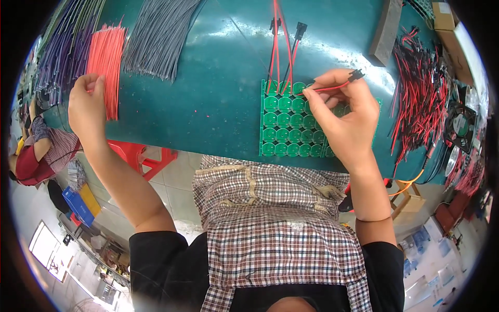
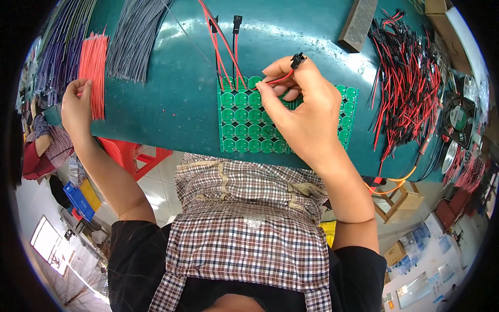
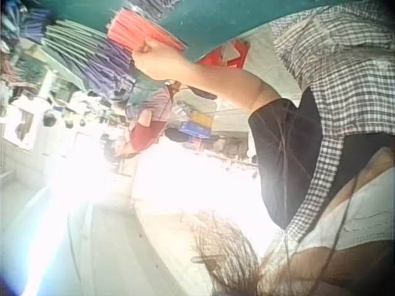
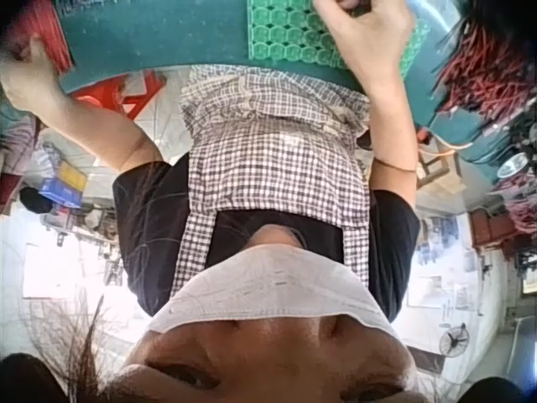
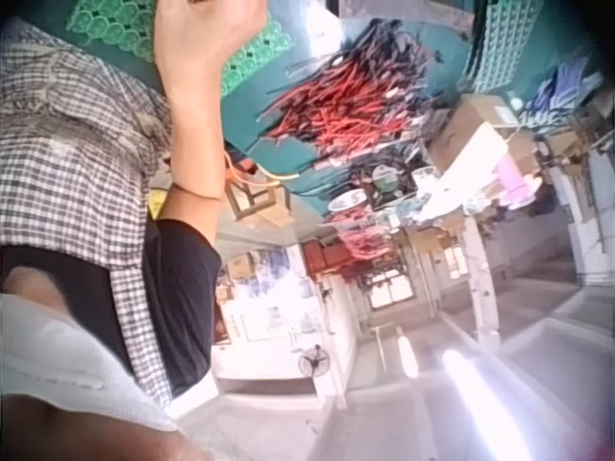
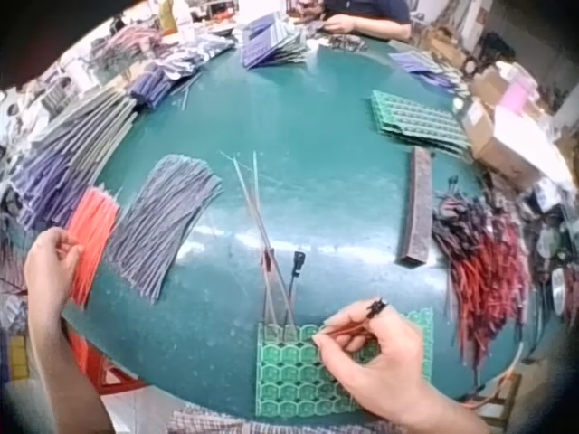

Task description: The person solders a circuit board using a soldering iron and solder wire, organizes wires on the table, and inserts wire leads into the circuit board by hand.

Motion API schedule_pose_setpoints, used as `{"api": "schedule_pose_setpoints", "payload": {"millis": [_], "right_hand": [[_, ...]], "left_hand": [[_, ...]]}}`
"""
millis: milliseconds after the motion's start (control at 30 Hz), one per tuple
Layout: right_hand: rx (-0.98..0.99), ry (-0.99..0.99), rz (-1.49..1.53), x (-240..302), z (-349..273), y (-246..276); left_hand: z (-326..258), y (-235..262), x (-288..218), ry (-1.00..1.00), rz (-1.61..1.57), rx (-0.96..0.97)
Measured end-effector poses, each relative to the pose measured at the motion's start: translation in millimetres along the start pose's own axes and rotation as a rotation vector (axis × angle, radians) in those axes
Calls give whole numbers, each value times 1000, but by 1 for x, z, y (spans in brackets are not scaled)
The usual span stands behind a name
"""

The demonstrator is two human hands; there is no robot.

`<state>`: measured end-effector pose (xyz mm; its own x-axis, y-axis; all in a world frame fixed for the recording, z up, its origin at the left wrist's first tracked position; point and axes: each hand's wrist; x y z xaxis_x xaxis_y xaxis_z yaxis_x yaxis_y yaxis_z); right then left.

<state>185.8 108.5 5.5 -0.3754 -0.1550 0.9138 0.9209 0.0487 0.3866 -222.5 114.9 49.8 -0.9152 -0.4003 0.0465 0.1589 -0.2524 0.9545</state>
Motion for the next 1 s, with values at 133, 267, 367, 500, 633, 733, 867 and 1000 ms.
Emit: {"api": "schedule_pose_setpoints", "payload": {"millis": [133, 267, 367, 500, 633, 733, 867, 1000], "right_hand": [[-13, 51, -54, -2, -3, -1], [-50, 100, -72, -3, -6, -4], [-39, 162, -129, 0, -6, -5], [-35, 368, -256, 8, -2, -9], [36, 345, -315, 14, 1, -7], [52, 136, -219, 17, 8, -3], [43, 28, -112, 13, 13, 3], [145, 137, -155, 11, 13, 0]], "left_hand": [[9, -14, 27, 94, -83, 232], [7, -14, 23, 56, -115, 229], [6, -14, 20, 52, -76, 226], [7, -6, 10, 20, -2, 248], [5, 5, 0, -21, -45, 140], [1, 10, -21, 7, -268, 120], [4, -6, -66, 17, -703, 270], [11, -17, -72, -26, -788, 388]]}}
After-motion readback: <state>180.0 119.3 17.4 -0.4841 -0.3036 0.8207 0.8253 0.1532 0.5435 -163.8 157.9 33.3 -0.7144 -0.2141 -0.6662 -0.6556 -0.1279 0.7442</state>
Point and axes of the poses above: each hand's wrist, its own z-axis towards the middle knuckle, its own y-axis out of the back of the hand, x = y × z
